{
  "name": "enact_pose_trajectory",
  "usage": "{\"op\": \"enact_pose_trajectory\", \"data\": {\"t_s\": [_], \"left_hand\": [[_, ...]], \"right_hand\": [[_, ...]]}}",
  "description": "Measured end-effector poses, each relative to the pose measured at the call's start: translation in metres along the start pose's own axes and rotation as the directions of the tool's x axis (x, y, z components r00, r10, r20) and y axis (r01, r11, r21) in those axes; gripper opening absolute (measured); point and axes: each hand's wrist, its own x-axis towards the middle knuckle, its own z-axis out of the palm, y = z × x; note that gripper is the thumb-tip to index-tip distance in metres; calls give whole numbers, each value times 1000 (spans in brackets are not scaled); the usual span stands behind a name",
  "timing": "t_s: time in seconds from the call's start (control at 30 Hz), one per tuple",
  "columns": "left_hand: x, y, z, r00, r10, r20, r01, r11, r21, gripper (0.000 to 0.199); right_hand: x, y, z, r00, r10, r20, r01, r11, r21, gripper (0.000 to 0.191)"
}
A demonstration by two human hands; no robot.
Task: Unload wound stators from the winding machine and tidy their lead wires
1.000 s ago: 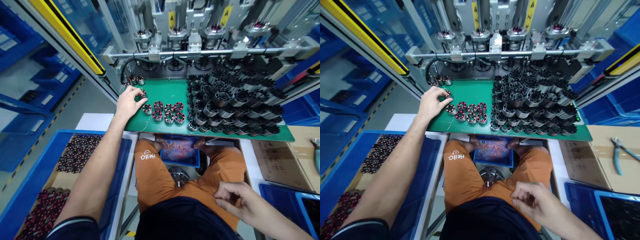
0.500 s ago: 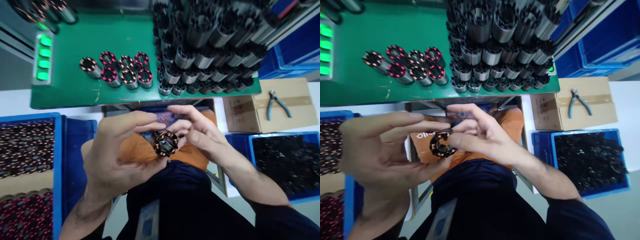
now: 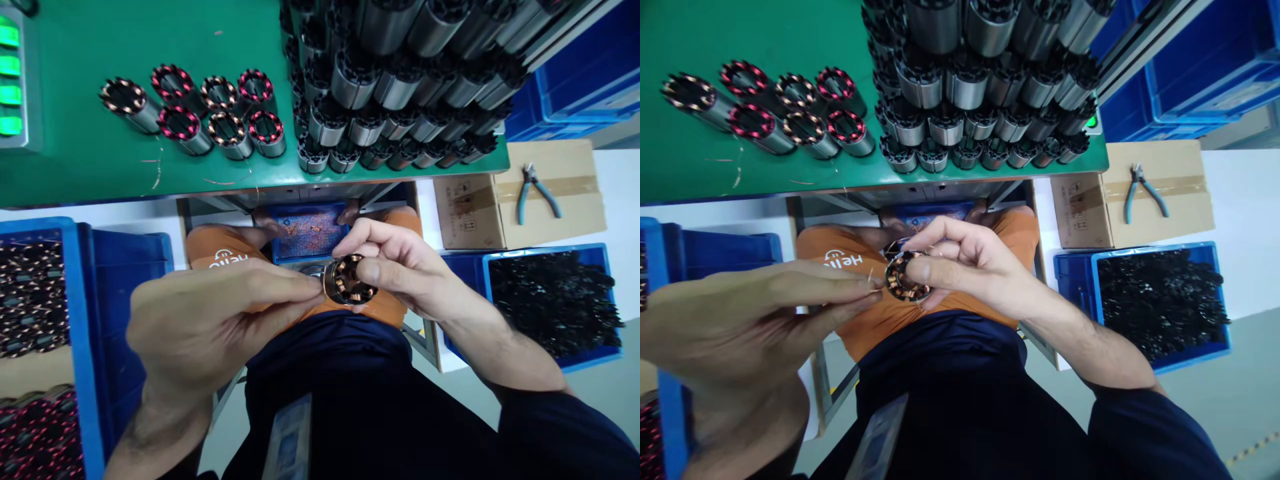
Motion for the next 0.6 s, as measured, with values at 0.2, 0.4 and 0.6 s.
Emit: {"op": "enact_pose_trajectory", "data": {"t_s": [0.2, 0.4, 0.6], "left_hand": [[-15, -40, 18, 980, 57, 191, -93, 978, 184, 12], [6, -28, 27, 997, -61, -50, 59, 997, -51, 10], [16, -3, 29, 988, -150, -39, 138, 964, -226, 8]], "right_hand": [[-6, -3, -7, 956, -211, -205, 182, 972, -151, 42], [-9, 0, 3, 909, -341, -241, 230, 891, -392, 46], [-10, 10, 0, 899, -388, -203, 265, 851, -454, 55]]}}
